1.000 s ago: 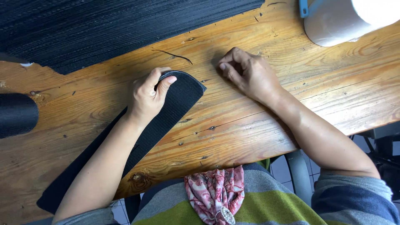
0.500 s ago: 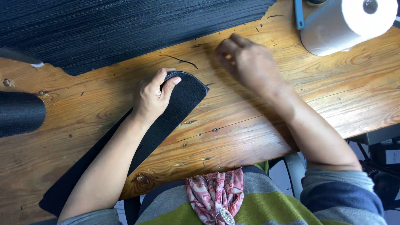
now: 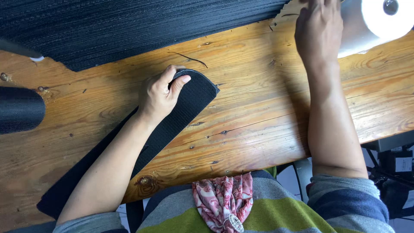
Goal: The person uses scissors to cut a strip of black fabric on a wooden table. They trim the edges of the fabric, fold it, and then trim the corners to create a rounded shape.
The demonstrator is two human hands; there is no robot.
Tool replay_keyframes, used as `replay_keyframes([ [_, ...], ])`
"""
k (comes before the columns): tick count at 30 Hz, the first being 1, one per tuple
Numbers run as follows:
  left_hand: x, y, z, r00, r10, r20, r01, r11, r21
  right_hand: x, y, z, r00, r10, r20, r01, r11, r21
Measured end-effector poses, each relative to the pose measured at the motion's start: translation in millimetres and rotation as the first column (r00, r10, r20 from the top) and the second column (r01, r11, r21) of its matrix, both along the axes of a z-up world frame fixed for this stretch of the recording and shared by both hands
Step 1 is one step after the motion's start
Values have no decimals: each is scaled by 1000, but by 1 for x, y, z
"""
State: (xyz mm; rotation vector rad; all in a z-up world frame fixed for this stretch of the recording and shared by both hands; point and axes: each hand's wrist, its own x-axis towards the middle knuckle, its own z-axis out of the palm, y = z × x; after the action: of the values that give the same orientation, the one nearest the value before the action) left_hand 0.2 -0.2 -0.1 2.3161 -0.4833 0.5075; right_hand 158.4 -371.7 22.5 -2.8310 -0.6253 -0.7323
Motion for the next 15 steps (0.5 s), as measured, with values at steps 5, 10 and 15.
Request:
replay_keyframes([
  [5,1,-1,4,1000,-25,13,25,999,-37,41,-21,-54,993,69,100,-29,936,-351],
  [10,1,-1,3,1000,-28,5,28,999,-41,57,-29,-70,995,95,4,-91,968,-233],
  [15,1,-1,4,999,-33,23,35,998,-51,64,-36,-78,996,76,55,-75,997,-14],
])
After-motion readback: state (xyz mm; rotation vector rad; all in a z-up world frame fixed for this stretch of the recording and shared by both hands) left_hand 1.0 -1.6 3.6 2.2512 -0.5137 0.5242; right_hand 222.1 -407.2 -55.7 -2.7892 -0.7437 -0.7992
